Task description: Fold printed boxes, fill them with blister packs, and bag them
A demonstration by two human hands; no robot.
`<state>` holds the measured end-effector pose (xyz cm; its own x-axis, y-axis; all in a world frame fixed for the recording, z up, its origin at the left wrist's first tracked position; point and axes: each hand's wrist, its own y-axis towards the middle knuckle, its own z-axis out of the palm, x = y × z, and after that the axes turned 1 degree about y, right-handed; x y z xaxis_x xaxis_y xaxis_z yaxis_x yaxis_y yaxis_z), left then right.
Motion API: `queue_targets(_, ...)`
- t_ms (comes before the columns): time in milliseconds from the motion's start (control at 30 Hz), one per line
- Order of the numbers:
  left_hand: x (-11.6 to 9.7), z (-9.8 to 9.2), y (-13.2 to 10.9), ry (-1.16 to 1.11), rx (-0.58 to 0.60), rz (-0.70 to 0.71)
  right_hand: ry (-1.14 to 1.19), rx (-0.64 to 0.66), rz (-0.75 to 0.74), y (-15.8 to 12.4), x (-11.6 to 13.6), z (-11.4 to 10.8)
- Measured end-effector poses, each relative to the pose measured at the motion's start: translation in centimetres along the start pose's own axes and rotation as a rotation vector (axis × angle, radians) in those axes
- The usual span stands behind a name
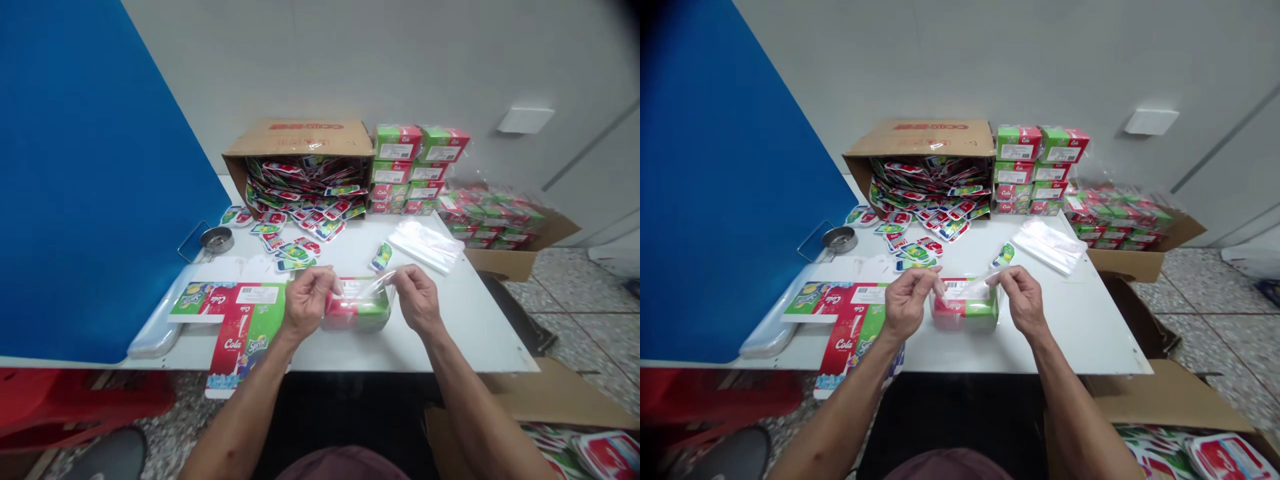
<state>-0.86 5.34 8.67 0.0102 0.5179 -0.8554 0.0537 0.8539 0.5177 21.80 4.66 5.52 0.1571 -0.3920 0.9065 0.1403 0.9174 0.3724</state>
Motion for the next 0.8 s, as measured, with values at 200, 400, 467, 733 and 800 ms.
queue_targets(200, -1.3, -0.9, 1.6, -0.002, -0.051, -0.030, 0.053, 0.011, 0.022, 1.1, 1.1, 0.0)
queue_targets(400, -2.9, 0.7, -0.3, -0.061, -0.014, -0.163, 0.078, -0.093, 0.076, 1.9, 0.5, -1.1)
queue_targets(467, -4.3, 2.7, -1.2, -0.052, 0.074, -0.200, 0.071, -0.051, 0.119, 2.6, 0.4, -1.0)
queue_targets(733, -5.4, 4.8, -0.7, -0.011, 0.032, 0.014, 0.057, -0.007, 0.311, 7.0, 2.1, -1.6)
queue_targets(800, -1.4, 3.4, 0.1, -0.038, -0.285, -0.121, 0.026, -0.158, 0.301, 5.1, 2.8, -3.6)
